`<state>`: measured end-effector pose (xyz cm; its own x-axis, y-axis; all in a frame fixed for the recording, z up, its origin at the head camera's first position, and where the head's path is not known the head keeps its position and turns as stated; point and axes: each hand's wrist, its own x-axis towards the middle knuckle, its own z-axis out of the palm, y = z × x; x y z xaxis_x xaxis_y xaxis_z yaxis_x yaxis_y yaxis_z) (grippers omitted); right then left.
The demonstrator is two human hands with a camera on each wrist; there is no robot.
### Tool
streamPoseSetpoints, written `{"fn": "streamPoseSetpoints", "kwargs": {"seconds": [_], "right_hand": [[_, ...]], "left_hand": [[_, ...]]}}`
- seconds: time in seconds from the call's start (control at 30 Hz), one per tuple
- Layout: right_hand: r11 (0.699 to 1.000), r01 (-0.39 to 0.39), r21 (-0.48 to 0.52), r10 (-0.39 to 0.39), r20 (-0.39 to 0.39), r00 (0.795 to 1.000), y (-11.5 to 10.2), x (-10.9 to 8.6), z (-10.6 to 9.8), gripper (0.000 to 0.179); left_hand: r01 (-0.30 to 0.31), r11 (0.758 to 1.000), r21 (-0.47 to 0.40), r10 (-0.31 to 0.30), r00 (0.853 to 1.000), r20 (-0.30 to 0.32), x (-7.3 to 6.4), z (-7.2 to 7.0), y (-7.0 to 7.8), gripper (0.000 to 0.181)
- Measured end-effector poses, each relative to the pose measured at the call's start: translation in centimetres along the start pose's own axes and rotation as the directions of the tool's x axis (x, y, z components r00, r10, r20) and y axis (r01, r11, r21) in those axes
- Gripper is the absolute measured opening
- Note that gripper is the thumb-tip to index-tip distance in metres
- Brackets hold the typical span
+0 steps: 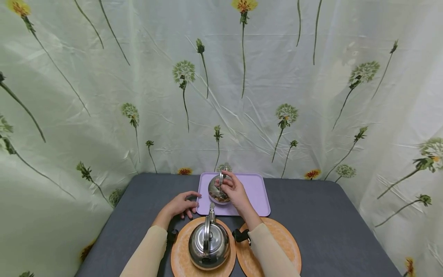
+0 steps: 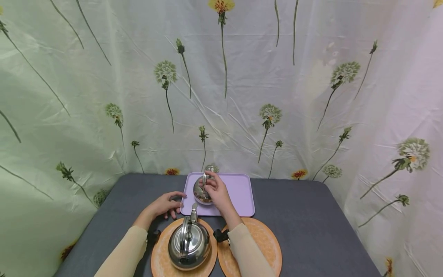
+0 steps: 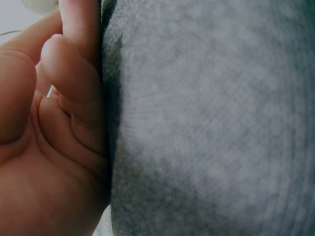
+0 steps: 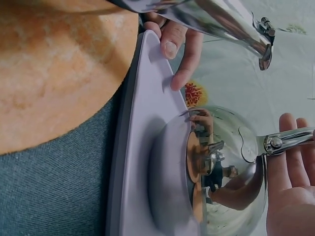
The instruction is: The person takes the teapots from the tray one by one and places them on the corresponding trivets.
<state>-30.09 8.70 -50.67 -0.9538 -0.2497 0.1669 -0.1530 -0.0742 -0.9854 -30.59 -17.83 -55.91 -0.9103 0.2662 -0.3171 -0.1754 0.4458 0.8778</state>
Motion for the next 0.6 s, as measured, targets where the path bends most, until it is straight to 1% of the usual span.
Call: {"fn": "streamPoseSetpoints", "kwargs": {"seconds": [0.3, 0.6], "right_hand": [[1.0, -0.006, -0.006, 0.006, 0.004, 1.0, -0.55, 0.26, 0.33, 0.06], [0.999, -0.017, -0.033, 0.017, -0.001, 1.0, -0.18, 0.27, 0.17, 0.054]], "left_hand": [[-0.001, 1.0, 0.006, 0.001, 1.0, -0.006, 0.19, -0.01, 0.01, 0.041], [0.003, 1.0, 0.0, -0.003, 1.0, -0.001, 0.23, 0.0, -0.29, 0.041]]}}
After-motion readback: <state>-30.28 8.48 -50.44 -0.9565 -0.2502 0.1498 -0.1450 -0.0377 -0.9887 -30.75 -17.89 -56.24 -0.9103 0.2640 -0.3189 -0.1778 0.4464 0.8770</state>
